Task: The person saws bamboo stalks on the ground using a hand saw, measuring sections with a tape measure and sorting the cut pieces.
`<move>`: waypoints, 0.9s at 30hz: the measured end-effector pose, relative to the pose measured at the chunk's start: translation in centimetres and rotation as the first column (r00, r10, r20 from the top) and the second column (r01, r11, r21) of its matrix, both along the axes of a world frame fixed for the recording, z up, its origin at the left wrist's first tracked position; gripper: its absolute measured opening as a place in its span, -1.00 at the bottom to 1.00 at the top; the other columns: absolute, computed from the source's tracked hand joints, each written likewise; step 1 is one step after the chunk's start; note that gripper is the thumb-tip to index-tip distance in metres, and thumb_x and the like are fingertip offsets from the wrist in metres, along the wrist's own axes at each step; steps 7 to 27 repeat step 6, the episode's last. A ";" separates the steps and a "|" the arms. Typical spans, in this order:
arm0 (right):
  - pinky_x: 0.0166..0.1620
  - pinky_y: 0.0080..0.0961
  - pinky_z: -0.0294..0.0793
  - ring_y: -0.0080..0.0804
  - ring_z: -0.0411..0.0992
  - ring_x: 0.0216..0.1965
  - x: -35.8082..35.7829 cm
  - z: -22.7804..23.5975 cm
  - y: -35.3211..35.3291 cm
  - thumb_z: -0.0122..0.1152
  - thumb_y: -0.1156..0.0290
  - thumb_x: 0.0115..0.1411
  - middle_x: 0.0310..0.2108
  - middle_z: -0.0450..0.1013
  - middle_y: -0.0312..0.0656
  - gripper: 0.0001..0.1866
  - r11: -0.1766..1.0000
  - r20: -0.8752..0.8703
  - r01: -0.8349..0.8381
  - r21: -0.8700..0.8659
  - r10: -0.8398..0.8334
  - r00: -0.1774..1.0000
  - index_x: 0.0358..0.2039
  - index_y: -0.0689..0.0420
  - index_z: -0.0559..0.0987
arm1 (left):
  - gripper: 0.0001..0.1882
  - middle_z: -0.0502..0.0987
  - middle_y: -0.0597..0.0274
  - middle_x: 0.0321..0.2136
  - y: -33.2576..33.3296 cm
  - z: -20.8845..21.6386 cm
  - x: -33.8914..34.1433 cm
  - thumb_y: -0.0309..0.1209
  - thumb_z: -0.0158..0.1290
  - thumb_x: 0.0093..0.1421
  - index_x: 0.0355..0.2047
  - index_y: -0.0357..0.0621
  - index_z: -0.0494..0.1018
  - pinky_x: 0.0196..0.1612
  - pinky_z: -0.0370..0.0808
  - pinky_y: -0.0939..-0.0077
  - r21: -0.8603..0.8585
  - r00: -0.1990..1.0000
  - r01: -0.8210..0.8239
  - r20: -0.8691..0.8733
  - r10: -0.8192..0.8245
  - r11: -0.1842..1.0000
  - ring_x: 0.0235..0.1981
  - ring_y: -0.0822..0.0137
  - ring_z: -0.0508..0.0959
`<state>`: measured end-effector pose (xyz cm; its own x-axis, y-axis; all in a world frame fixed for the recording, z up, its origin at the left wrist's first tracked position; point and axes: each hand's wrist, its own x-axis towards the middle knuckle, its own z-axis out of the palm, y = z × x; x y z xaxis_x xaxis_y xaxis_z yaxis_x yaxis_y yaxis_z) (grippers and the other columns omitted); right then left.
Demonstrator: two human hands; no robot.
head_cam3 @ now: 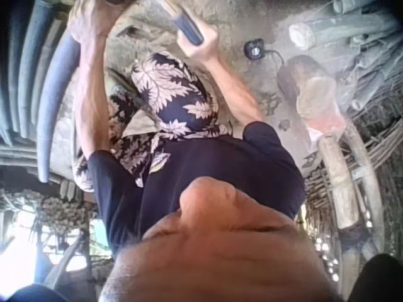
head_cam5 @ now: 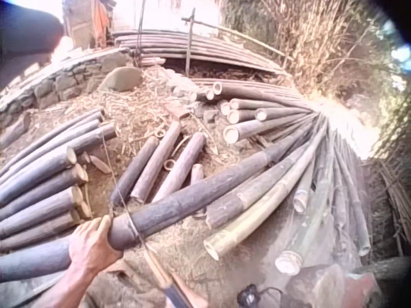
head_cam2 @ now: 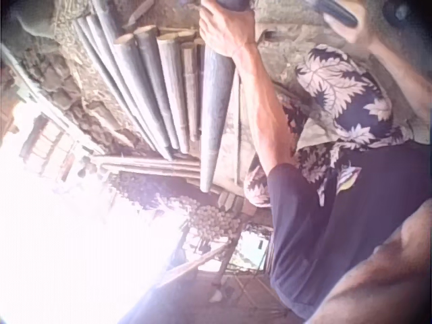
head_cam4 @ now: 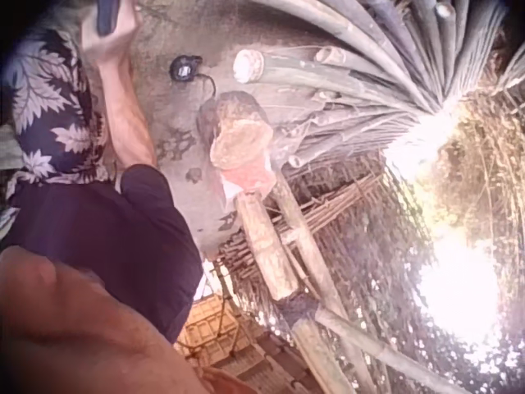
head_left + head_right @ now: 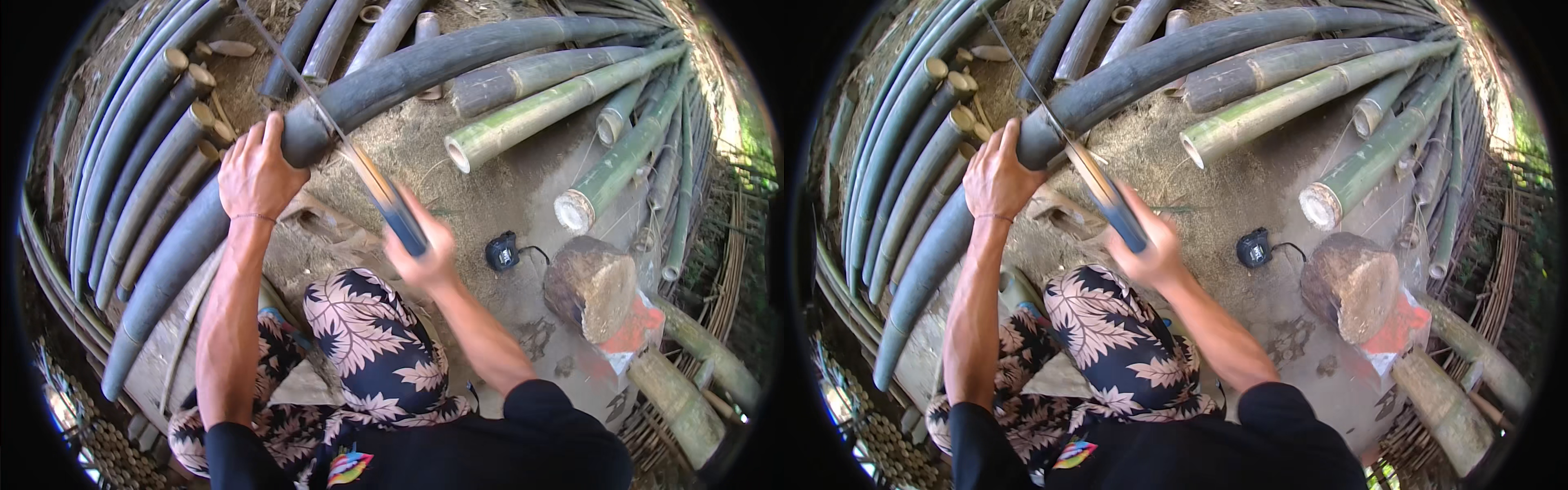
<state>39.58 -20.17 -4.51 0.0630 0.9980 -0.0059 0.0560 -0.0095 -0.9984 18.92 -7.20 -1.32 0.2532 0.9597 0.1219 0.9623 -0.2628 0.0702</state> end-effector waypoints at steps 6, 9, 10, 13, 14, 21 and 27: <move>-0.15 -0.42 0.64 -0.12 0.65 -0.28 8.2 1.7 -19.0 0.22 0.45 0.09 -0.18 0.60 0.14 -0.46 1.000 0.468 -0.021 0.008 0.015 0.884 0.08 0.48 0.48 | -0.33 0.59 0.12 -0.14 1.0 0.1 0.0 -0.37 0.30 -0.19 0.03 -0.02 0.41 0.04 0.51 0.26 0.043 0.999 -0.033 -0.030 0.035 0.999 -0.08 0.10 0.60; -0.15 -0.42 0.64 -0.12 0.65 -0.28 8.2 1.7 -19.0 0.22 0.45 0.09 -0.18 0.60 0.14 -0.46 1.000 0.468 -0.021 0.008 0.015 0.884 0.08 0.48 0.48 | -0.33 0.59 0.12 -0.14 1.0 0.1 0.0 -0.37 0.30 -0.19 0.03 -0.02 0.41 0.04 0.51 0.26 0.043 0.999 -0.033 -0.030 0.035 0.999 -0.08 0.10 0.60; -0.15 -0.42 0.64 -0.12 0.65 -0.28 8.2 1.7 -19.0 0.22 0.45 0.09 -0.18 0.60 0.14 -0.46 1.000 0.468 -0.021 0.008 0.015 0.884 0.08 0.48 0.48 | -0.33 0.59 0.12 -0.14 1.0 0.1 0.0 -0.37 0.30 -0.19 0.03 -0.02 0.41 0.04 0.51 0.26 0.043 0.999 -0.033 -0.030 0.035 0.999 -0.08 0.10 0.60; -0.15 -0.42 0.64 -0.12 0.65 -0.28 8.2 1.7 -19.0 0.22 0.45 0.09 -0.18 0.60 0.14 -0.46 1.000 0.468 -0.021 0.008 0.015 0.884 0.08 0.48 0.48 | -0.33 0.59 0.12 -0.14 1.0 0.1 0.0 -0.37 0.30 -0.19 0.03 -0.02 0.41 0.04 0.51 0.26 0.043 0.999 -0.033 -0.030 0.035 0.999 -0.08 0.10 0.60; -0.15 -0.42 0.64 -0.12 0.65 -0.28 8.2 1.7 -19.0 0.22 0.45 0.09 -0.18 0.60 0.14 -0.46 1.000 0.468 -0.021 0.008 0.015 0.884 0.08 0.48 0.48 | -0.33 0.59 0.12 -0.14 1.0 0.1 0.0 -0.37 0.30 -0.19 0.03 -0.02 0.41 0.04 0.51 0.26 0.043 0.999 -0.033 -0.030 0.035 0.999 -0.08 0.10 0.60; -0.15 -0.42 0.64 -0.12 0.65 -0.28 8.2 1.7 -19.0 0.22 0.45 0.09 -0.18 0.60 0.14 -0.46 1.000 0.468 -0.021 0.008 0.015 0.884 0.08 0.48 0.48 | -0.33 0.59 0.12 -0.14 1.0 0.1 0.0 -0.37 0.30 -0.19 0.03 -0.02 0.41 0.04 0.51 0.26 0.043 0.999 -0.033 -0.030 0.035 0.999 -0.08 0.10 0.60; -0.15 -0.42 0.64 -0.12 0.65 -0.28 8.2 1.7 -19.0 0.22 0.45 0.09 -0.18 0.60 0.14 -0.46 1.000 0.468 -0.021 0.008 0.015 0.884 0.08 0.48 0.48 | -0.33 0.59 0.12 -0.14 1.0 0.1 0.0 -0.37 0.30 -0.19 0.03 -0.02 0.41 0.04 0.51 0.26 0.043 0.999 -0.033 -0.030 0.035 0.999 -0.08 0.10 0.60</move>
